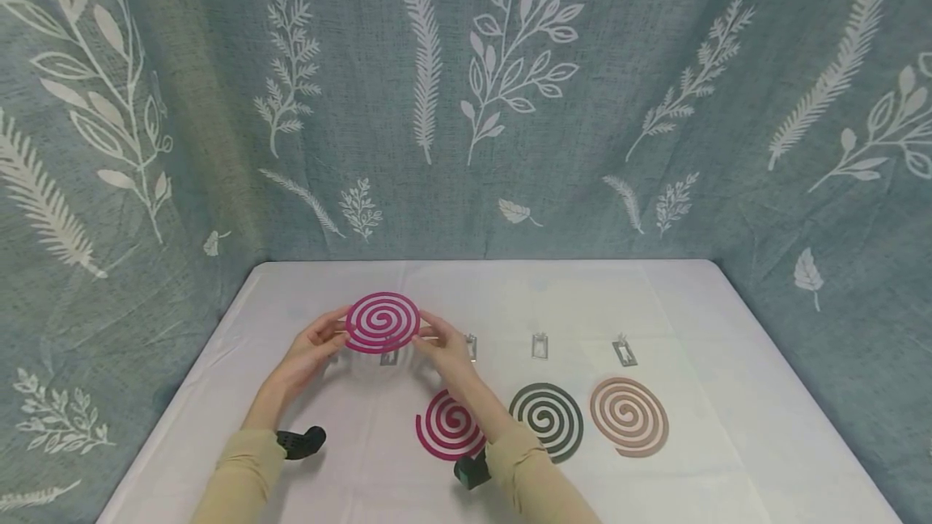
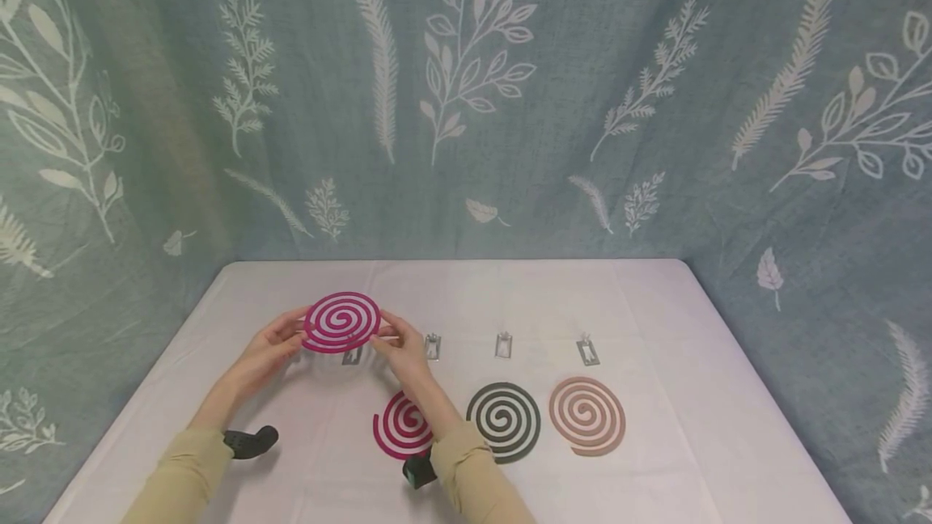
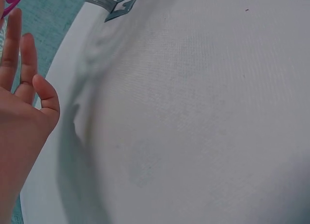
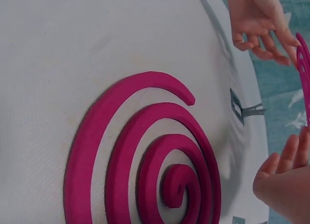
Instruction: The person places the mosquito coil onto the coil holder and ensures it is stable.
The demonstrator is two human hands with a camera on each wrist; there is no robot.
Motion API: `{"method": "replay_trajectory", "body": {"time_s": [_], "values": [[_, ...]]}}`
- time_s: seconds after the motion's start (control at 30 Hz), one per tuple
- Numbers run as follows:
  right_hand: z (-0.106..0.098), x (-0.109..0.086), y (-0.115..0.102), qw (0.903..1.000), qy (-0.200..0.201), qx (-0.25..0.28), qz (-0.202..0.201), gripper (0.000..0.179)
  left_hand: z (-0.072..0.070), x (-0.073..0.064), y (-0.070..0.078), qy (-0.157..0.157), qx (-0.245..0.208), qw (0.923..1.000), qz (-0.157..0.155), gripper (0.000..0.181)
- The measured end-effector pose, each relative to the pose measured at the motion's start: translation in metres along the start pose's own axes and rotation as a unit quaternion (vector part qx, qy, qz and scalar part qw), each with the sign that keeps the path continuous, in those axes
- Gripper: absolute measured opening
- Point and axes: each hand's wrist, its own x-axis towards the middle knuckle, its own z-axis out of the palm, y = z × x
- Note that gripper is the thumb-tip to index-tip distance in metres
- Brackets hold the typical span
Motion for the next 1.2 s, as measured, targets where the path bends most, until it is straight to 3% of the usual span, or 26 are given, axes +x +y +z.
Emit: {"method": "replay_trajectory", "body": {"time_s": [0.27,0.6,0.8,1.03,1.2], "values": [[0.001,-0.002,0.004,0.9999,0.001,0.008,0.015,0.048,0.003,0.0,-0.003,0.015,0.001,0.9996,-0.023,0.04],[0.001,0.002,0.014,0.9995,0.006,0.018,0.026,0.048,0.007,0.001,-0.008,0.018,0.0,0.9995,-0.025,0.038],[-0.001,0.002,0.016,0.9992,-0.001,0.023,0.032,0.049,0.007,0.002,-0.011,0.0,0.008,0.9996,-0.027,0.044],[-0.002,0.001,0.016,0.9992,-0.002,0.02,0.036,0.05,0.004,0.003,-0.016,-0.025,-0.004,0.9997,-0.002,0.041],[-0.003,0.004,0.022,0.999,0.002,0.016,0.042,0.05,0.005,0.004,-0.018,-0.03,0.018,0.9993,-0.017,0.049]]}}
